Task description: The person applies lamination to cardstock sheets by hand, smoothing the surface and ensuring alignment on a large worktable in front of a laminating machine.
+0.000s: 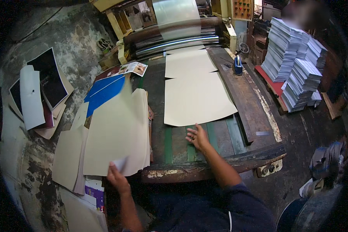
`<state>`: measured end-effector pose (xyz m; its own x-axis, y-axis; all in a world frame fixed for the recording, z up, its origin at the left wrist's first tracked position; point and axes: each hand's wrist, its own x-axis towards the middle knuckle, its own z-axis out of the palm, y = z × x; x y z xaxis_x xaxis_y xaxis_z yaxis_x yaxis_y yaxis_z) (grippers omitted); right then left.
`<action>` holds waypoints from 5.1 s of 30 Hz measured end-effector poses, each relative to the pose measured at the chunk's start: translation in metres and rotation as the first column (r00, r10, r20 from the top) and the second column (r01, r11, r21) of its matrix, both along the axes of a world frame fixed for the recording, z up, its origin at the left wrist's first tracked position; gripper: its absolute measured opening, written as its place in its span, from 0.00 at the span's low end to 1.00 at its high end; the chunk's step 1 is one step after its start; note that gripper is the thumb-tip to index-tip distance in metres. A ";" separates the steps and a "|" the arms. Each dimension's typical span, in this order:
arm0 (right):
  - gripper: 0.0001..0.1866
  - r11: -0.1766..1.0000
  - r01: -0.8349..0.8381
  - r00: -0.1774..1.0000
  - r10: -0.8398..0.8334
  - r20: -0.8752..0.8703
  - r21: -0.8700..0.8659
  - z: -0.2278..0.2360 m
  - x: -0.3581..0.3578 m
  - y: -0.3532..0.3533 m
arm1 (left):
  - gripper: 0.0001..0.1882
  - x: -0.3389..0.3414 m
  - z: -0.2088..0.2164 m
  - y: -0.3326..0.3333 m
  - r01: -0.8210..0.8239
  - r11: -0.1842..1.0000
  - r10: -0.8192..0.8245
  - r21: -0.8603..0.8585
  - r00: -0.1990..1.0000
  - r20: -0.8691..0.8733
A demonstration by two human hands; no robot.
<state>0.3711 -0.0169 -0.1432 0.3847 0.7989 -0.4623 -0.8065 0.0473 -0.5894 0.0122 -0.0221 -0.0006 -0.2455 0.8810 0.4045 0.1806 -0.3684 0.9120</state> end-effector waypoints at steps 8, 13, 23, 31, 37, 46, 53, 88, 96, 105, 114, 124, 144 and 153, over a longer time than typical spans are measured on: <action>0.28 0.819 -0.573 0.738 0.519 0.431 -0.004 0.119 -0.057 -0.125 | 0.21 0.037 0.024 -0.042 0.653 0.757 -0.577 0.024 0.685 -0.445; 0.19 0.870 -0.493 0.834 0.477 0.277 -0.015 0.073 -0.073 -0.175 | 0.29 0.018 0.022 -0.018 0.592 0.803 -0.406 0.065 0.625 -0.666; 0.22 0.932 -0.351 0.935 0.344 -0.088 -0.090 0.031 -0.103 -0.193 | 0.21 -0.016 -0.003 0.007 0.491 0.852 -0.501 -0.181 0.666 -0.553; 0.26 0.962 -0.270 0.963 0.268 -0.039 -0.043 0.019 -0.062 -0.131 | 0.20 0.008 -0.006 -0.017 0.266 0.938 -0.347 -0.222 0.739 -0.577; 0.23 0.991 -0.134 0.991 0.135 -0.014 0.022 0.007 -0.053 -0.101 | 0.21 0.019 -0.003 -0.031 0.031 0.972 -0.190 -0.232 0.683 -0.705; 0.29 0.995 0.001 1.000 -0.002 -0.006 -0.104 0.008 -0.062 -0.105 | 0.17 0.018 0.015 -0.044 0.235 0.960 -0.275 -0.150 0.891 -0.362; 0.32 0.866 -0.469 0.867 0.415 0.277 0.171 0.058 -0.048 -0.144 | 0.18 0.021 0.030 -0.050 0.679 0.710 -0.635 -0.187 0.503 -0.587; 0.26 0.954 -0.297 0.948 0.289 -0.134 -0.047 0.035 -0.098 -0.217 | 0.16 -0.014 -0.007 0.004 0.452 0.885 -0.430 -0.111 0.702 -0.567; 0.24 0.998 -0.058 0.998 0.058 0.005 -0.013 0.033 -0.102 -0.180 | 0.14 -0.006 -0.011 0.008 0.422 0.900 -0.420 -0.110 0.769 -0.482; 0.27 0.812 -0.327 0.917 0.148 0.372 0.484 0.189 -0.113 -0.167 | 0.09 0.026 -0.020 -0.003 0.116 0.992 -0.125 -0.047 0.935 -0.332; 0.24 0.065 -0.563 0.725 -0.440 0.530 0.824 0.333 -0.115 -0.192 | 0.12 0.015 -0.018 -0.009 0.177 0.984 -0.139 0.001 0.780 -0.611; 0.20 0.827 -0.561 0.576 0.347 0.740 0.048 0.168 -0.074 -0.138 | 0.17 0.014 -0.003 -0.014 0.247 0.955 -0.260 -0.163 0.964 -0.059; 0.18 0.940 -0.339 0.937 0.332 -0.112 -0.049 0.034 -0.097 -0.223 | 0.33 -0.004 0.015 0.020 0.621 0.750 -0.622 -0.227 0.546 -0.562; 0.19 0.934 -0.337 0.929 0.310 -0.203 -0.119 0.038 -0.106 -0.217 | 0.25 -0.016 -0.007 0.034 0.621 0.711 -0.699 -0.331 0.575 -0.425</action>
